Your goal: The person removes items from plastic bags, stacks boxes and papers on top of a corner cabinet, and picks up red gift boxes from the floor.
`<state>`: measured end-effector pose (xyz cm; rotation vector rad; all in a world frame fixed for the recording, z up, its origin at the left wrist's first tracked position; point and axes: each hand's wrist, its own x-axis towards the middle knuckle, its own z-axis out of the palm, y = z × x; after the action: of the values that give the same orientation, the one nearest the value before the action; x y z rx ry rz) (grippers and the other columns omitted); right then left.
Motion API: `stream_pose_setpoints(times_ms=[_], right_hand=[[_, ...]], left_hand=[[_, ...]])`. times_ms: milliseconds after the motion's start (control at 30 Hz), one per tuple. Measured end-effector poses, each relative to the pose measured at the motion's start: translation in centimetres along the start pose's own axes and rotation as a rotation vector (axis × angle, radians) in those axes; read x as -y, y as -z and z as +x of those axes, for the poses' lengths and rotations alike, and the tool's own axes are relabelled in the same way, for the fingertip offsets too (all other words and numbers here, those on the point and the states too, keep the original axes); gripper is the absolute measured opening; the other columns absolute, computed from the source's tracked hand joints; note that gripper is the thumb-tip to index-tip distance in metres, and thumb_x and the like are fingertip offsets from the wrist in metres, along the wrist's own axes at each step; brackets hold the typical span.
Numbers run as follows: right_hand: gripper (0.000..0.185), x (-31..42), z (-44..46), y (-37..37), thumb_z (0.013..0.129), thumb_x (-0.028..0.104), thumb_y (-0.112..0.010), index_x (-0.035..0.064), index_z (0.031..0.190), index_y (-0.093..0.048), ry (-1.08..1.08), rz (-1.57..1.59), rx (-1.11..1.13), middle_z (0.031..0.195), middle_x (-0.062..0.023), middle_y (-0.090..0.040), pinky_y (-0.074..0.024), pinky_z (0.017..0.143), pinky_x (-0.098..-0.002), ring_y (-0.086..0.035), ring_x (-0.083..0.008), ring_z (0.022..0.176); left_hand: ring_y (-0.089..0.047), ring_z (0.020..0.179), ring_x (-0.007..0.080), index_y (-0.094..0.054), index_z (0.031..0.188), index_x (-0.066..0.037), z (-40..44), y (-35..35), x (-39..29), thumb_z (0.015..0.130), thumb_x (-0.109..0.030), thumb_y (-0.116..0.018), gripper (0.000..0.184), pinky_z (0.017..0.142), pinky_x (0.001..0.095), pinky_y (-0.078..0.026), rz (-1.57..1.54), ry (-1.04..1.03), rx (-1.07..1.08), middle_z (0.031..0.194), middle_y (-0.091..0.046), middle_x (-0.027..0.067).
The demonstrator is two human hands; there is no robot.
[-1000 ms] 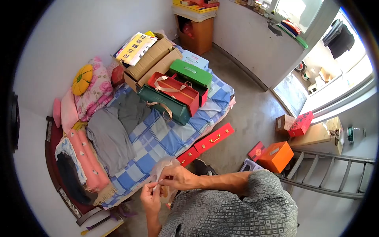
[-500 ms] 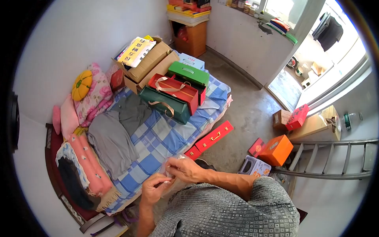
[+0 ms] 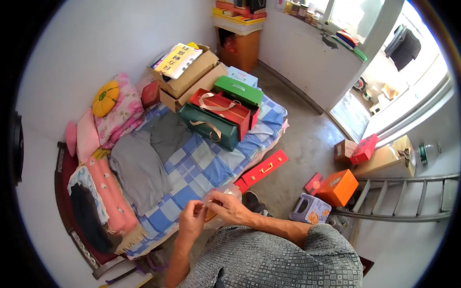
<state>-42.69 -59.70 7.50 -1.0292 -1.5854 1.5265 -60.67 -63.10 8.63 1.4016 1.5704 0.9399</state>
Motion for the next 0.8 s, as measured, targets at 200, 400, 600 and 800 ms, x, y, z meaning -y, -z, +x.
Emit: stream_pose_setpoints(times_ms=[200,400,600,800], right_hand=[[0.015,2.5,2.9,1.4,0.099,0.016,-0.061,0.0016,0.103,-0.064,-0.054,0.131,-0.033,0.089,-0.0021,-0.065,-0.0482,0.077,-0.0272,-0.058,-0.0092,0.085],[0.016,6.2,5.7,2.6,0.097,0.016,-0.061,0.0009,0.103,-0.064,0.069,0.085,0.001,0.095,-0.0105,-0.066,-0.0496,0.081,-0.0348,-0.063,-0.0210,0.090],[0.005,9.8,6.9,5.7,0.091,-0.002,-0.061,0.0017,0.094,-0.063,0.544,-0.268,-0.307,0.105,-0.0093,-0.069,-0.0465,0.093,-0.0349,-0.061,-0.0237,0.104],[0.006,4.6,6.5,5.9,0.091,-0.001,-0.064,0.0004,0.096,-0.064,0.382,-0.232,-0.376,0.106,-0.0099,-0.070,-0.0493,0.088,-0.0346,-0.062,-0.0235,0.099]], left_hand=[[-0.064,0.071,0.0072,-0.071,0.103,0.002,2.3,0.8,-1.0,0.091,-0.004,-0.074,0.014,0.063,0.0220,-0.051,-0.292,0.016,-0.057,0.086,-0.072,0.0011],[-0.062,0.075,0.0072,-0.071,0.098,0.000,4.2,3.7,-6.2,0.087,0.002,-0.075,0.012,0.068,0.0219,-0.051,-0.658,0.144,-0.049,0.093,-0.072,0.0068],[-0.066,0.084,0.0124,-0.043,0.078,-0.011,4.6,6.5,-9.3,0.087,0.007,-0.073,0.035,0.079,0.0267,-0.052,-0.654,-0.249,-0.328,0.091,-0.072,0.0110],[-0.064,0.080,0.0093,-0.038,0.076,-0.013,5.0,4.9,-4.7,0.085,0.006,-0.075,0.043,0.076,0.0250,-0.051,-0.800,-0.073,-0.279,0.088,-0.072,0.0107]])
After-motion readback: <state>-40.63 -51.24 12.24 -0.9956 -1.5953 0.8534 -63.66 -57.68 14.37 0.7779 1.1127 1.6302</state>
